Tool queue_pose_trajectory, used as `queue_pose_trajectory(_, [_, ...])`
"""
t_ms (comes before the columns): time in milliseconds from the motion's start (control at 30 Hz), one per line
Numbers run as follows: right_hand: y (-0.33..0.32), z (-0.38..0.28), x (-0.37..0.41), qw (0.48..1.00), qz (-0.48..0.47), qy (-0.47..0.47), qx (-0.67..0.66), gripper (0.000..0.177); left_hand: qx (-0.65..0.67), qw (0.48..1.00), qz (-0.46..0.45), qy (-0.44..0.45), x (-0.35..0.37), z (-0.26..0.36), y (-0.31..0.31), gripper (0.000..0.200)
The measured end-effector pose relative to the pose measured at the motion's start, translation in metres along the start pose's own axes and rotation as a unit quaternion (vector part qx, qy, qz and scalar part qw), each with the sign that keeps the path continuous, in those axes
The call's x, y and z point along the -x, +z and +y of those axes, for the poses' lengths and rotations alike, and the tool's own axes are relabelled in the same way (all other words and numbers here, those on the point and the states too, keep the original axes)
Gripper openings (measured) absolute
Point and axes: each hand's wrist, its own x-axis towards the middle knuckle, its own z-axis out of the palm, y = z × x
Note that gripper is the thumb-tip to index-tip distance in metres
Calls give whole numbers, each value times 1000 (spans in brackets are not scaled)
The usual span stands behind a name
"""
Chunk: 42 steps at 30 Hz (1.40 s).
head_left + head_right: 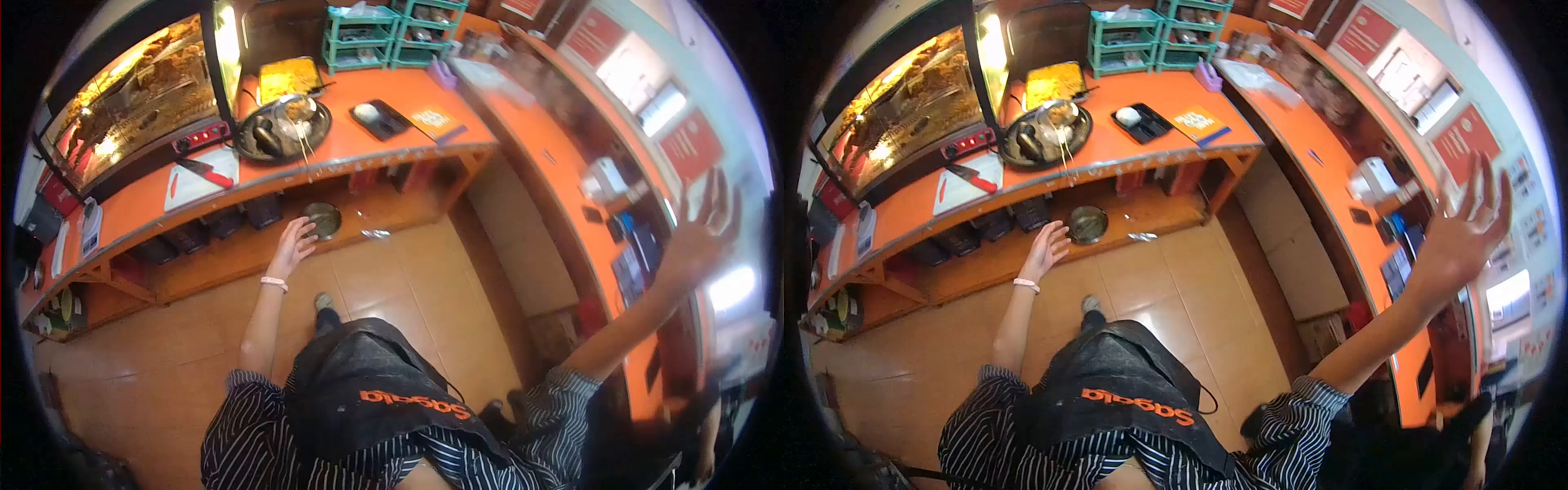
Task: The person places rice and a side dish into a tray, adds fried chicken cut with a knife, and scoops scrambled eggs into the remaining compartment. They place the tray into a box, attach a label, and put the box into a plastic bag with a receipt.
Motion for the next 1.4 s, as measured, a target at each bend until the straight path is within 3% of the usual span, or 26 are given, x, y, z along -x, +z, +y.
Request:
queue_pose_trajectory(67, [74,29,24,965,-141,-59,-214,55,40,996,-59,63,18,23,12,30])
queue_pose_trajectory(100, [111,43,33,922,-218,-65,-313,51,5,997,-46,59,-56,76,6,30])
queue_pose_trajectory(133, [140,42,53,895,-242,51,-371,43,-8,994,-65,82,-69,92,8,29])
queue_pose_trajectory(200, [175,65,34,817,-372,86,-431,32,5,986,-126,113,-106,124,35,31])
queue_pose_trajectory(267, [206,82,15,789,-384,57,-476,22,4,980,-164,113,-140,144,61,32])
queue_pose_trajectory(367, [270,130,10,810,-219,-24,-544,36,3,967,-243,78,-191,145,109,36])
queue_pose_trajectory(400, [279,151,-1,794,-245,-23,-556,36,-83,952,-272,115,-213,137,121,35])
queue_pose_trajectory(467, [282,203,-15,799,-298,17,-522,38,-71,953,-290,43,-240,128,152,35])
queue_pose_trajectory(533, [283,267,-22,852,-289,64,-432,43,-80,969,-233,-30,-286,104,166,33])
queue_pose_trajectory(600, [292,347,-17,930,-204,190,-241,51,-120,982,-144,34,-335,91,178,34])
queue_pose_trajectory(633, [302,393,-5,924,-184,293,-160,55,-166,979,-73,90,-360,84,177,35])
queue_pose_trajectory(667, [313,439,15,897,-190,382,-114,60,-155,983,-49,88,-397,66,165,35])
queue_pose_trajectory(700, [319,502,54,791,-238,550,-120,52,-229,957,35,176,-441,45,151,37])
queue_pose_trajectory(733, [331,545,112,815,-306,491,-38,65,-301,909,115,265,-477,43,148,39])
queue_pose_trajectory(800, [356,629,223,832,-410,345,145,93,-356,858,264,261,-501,81,148,52])
queue_pose_trajectory(833, [369,614,220,801,-361,477,25,98,-409,809,325,271,-513,83,141,52])
queue_pose_trajectory(900, [388,610,221,796,-341,500,-7,94,-400,805,340,276,-536,87,128,47])
queue_pose_trajectory(933, [396,608,222,793,-330,511,-23,93,-404,843,297,196,-526,104,133,49])
queue_pose_trajectory(967, [403,619,240,854,-325,406,23,90,-401,875,247,116,-513,121,139,51])
queue_pose_trajectory(1067, [412,628,208,852,-379,356,60,86,-424,855,277,114,-493,120,138,45])
queue_pose_trajectory(1100, [414,639,199,822,-403,399,49,86,-424,858,269,105,-484,120,142,39])
queue_pose_trajectory(1200, [424,674,191,854,-439,276,42,86,-377,860,305,158,-461,86,135,42])
queue_pose_trajectory(1267, [435,660,150,748,-545,366,97,80,-332,869,313,192,-429,88,137,43])
queue_pose_trajectory(1300, [446,654,141,747,-550,361,94,80,-397,839,317,194,-404,105,143,43])
queue_pose_trajectory(1367, [477,636,127,855,-478,165,114,68,-436,801,358,202,-364,125,140,42])
queue_pose_trajectory(1400, [501,617,110,836,-525,139,81,63,-409,795,395,209,-348,129,135,42])
